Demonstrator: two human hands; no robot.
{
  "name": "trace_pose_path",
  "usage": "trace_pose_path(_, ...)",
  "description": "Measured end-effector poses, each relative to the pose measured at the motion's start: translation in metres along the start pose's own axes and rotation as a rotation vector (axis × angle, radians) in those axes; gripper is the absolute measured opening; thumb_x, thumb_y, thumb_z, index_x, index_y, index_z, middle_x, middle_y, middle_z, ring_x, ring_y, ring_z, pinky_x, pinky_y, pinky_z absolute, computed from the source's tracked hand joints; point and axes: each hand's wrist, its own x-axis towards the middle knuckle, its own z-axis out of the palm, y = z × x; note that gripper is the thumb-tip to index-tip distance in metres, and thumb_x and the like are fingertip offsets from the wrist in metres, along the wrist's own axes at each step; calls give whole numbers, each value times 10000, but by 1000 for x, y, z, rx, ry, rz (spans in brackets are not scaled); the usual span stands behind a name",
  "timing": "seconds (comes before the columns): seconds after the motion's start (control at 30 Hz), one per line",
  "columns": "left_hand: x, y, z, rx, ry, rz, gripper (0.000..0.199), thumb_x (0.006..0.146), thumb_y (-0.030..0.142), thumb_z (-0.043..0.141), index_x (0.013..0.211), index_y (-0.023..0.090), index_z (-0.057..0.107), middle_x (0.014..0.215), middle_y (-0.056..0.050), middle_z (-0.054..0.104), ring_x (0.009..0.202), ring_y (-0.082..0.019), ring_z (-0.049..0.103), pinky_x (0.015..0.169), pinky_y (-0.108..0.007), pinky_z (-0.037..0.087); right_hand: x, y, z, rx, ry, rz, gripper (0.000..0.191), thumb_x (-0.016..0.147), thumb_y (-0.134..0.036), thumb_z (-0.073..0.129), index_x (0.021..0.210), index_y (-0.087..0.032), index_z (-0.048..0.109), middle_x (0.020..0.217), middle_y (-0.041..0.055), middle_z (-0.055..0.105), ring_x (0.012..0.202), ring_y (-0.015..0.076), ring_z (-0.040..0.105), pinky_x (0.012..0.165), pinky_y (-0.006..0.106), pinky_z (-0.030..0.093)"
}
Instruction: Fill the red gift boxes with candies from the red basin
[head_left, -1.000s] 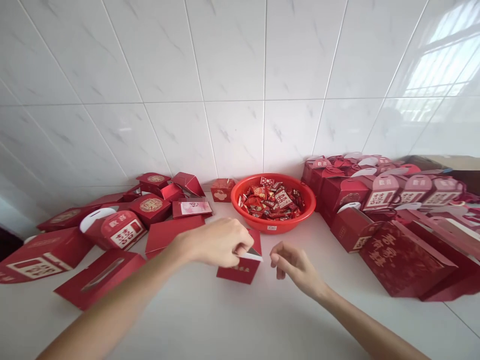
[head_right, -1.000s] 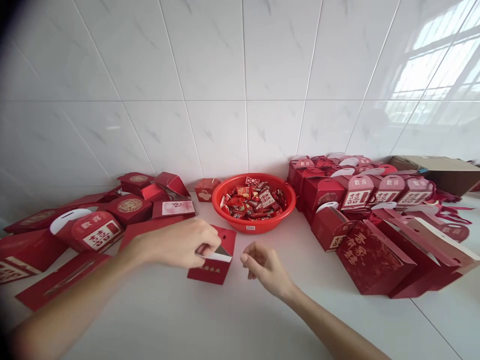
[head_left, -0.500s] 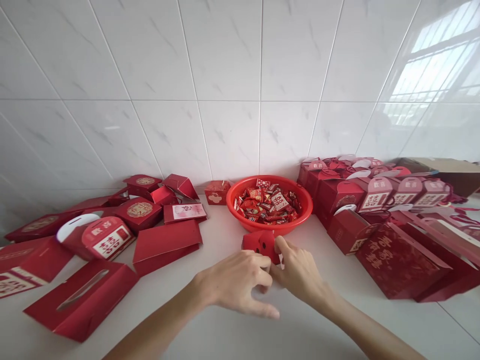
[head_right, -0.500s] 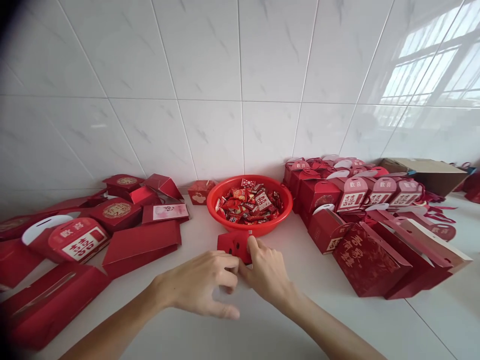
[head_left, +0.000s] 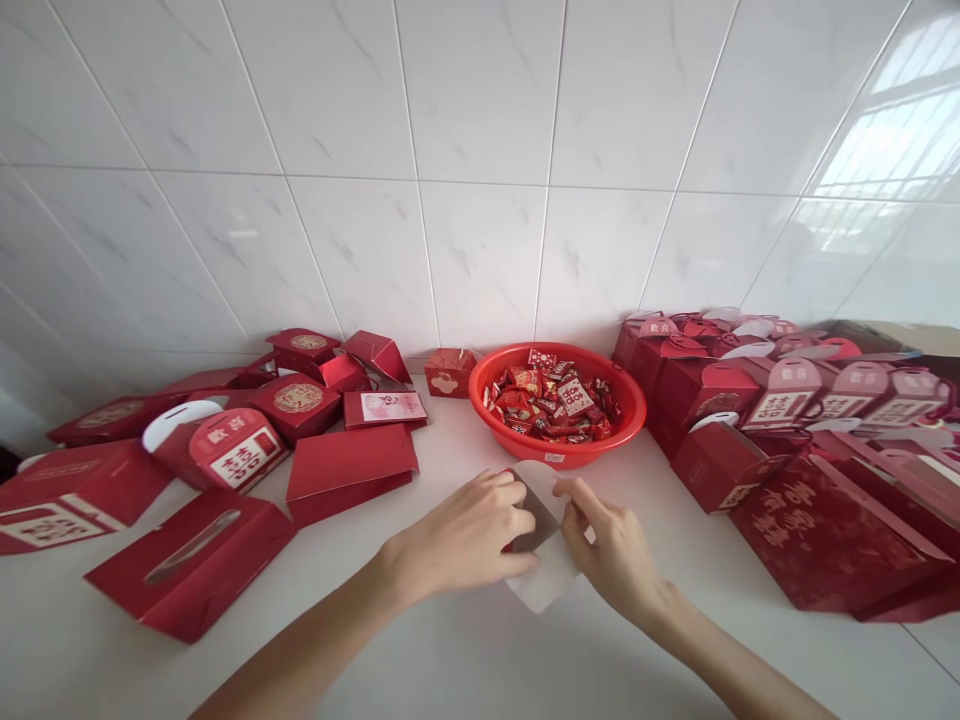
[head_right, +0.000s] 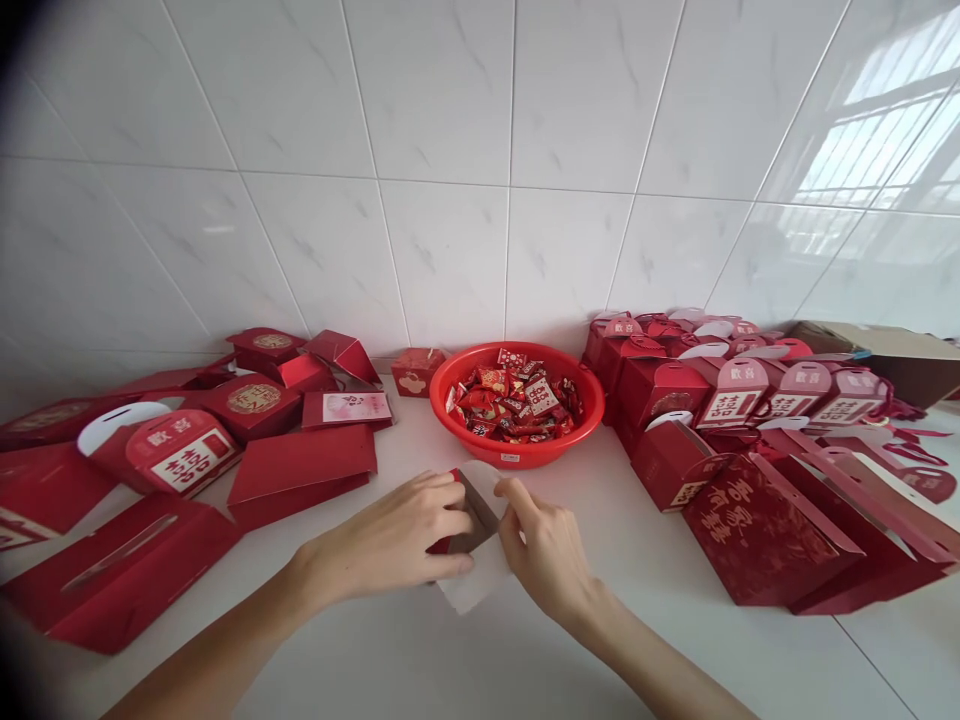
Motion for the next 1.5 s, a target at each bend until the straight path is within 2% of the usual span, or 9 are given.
trace_pose_path(0.2, -7, -3, -21, 172, 5, -81, 241, 858, 138, 628, 624, 178, 586, 633, 1, 534, 716, -179, 521, 684, -286, 379, -1, -4, 1, 210, -58, 196, 234, 875, -253, 424, 1014, -223, 610, 618, -21, 624, 552, 151, 657, 551, 226, 468)
trace_pose_path(0.33, -10, -9, -24, 133, -101, -297, 251, 856, 300, 633, 640, 195, 561, 564, 5, 519, 585, -182, 495, 568, -286, 312, 2, -10, -2, 556, -146, 420, 237, 806, -300, 489, 993, -202, 595, 612, -26, 626, 588, 185, 702, 615, 273, 519)
trace_pose_path(0.43, -11, -12, -22, 70, -164, -428, 260, 828, 428, 656, 717, 210, 567, 608, 4, 546, 546, -191, 508, 503, -282, 263, 5, -15, -5, 805, -207, 583, 265, 743, -327, 530, 963, -185, 574, 605, -9, 663, 575, 204, 703, 611, 299, 525)
trace_pose_path(0.57, -9, -13, -18, 126, -173, -449, 163, 789, 244, 711, 880, 200, 582, 834, -30, 623, 654, -206, 603, 525, -275, 302, 8, -17, -7, 972, -264, 695, 290, 693, -344, 570, 929, -175, 558, 611, 13, 692, 543, 197, 689, 591, 295, 507)
trace_pose_path(0.73, -6, -17, -16, 183, -191, -454, 138, 863, 169, 581, 999, 188, 585, 1017, -85, 620, 716, -220, 642, 543, -282, 359, 9, -14, -3, 962, -276, 679, 310, 731, -410, 609, 924, -172, 561, 599, 9, 680, 511, 181, 674, 552, 270, 470)
trace_pose_path(1.0, -2, -49, -13, -303, 52, -564, 320, 959, 255, 325, 1206, 252, 527, 988, -55, 674, 672, -189, 673, 515, -252, 434, 8, -11, 1, 789, -293, 570, 528, 779, -698, 626, 904, -201, 497, 615, -16, 634, 505, 145, 618, 526, 265, 464)
trace_pose_path(1.13, 3, -61, -3, -425, 85, -637, 233, 911, 251, 406, 1104, 239, 535, 820, -3, 617, 501, -138, 601, 419, -218, 378, 6, -7, 1, 763, -345, 547, 535, 752, -672, 685, 910, -221, 445, 636, -44, 598, 535, 133, 600, 537, 256, 444)
trace_pose_path(1.3, 6, -64, 3, -369, 114, -586, 193, 879, 277, 459, 855, 210, 638, 811, -30, 666, 644, -171, 619, 464, -222, 409, 4, -4, 2, 772, -493, 501, 571, 673, -559, 810, 915, -231, 410, 724, -35, 619, 584, 115, 550, 511, 219, 368)
trace_pose_path(1.5, 10, -65, 12, -288, 256, -528, 256, 870, 320, 491, 808, 191, 704, 907, -62, 729, 822, -229, 660, 739, -321, 512, 4, 4, 6, 654, -420, 462, 502, 725, -535, 771, 917, -241, 412, 815, -29, 615, 594, 112, 528, 532, 230, 378)
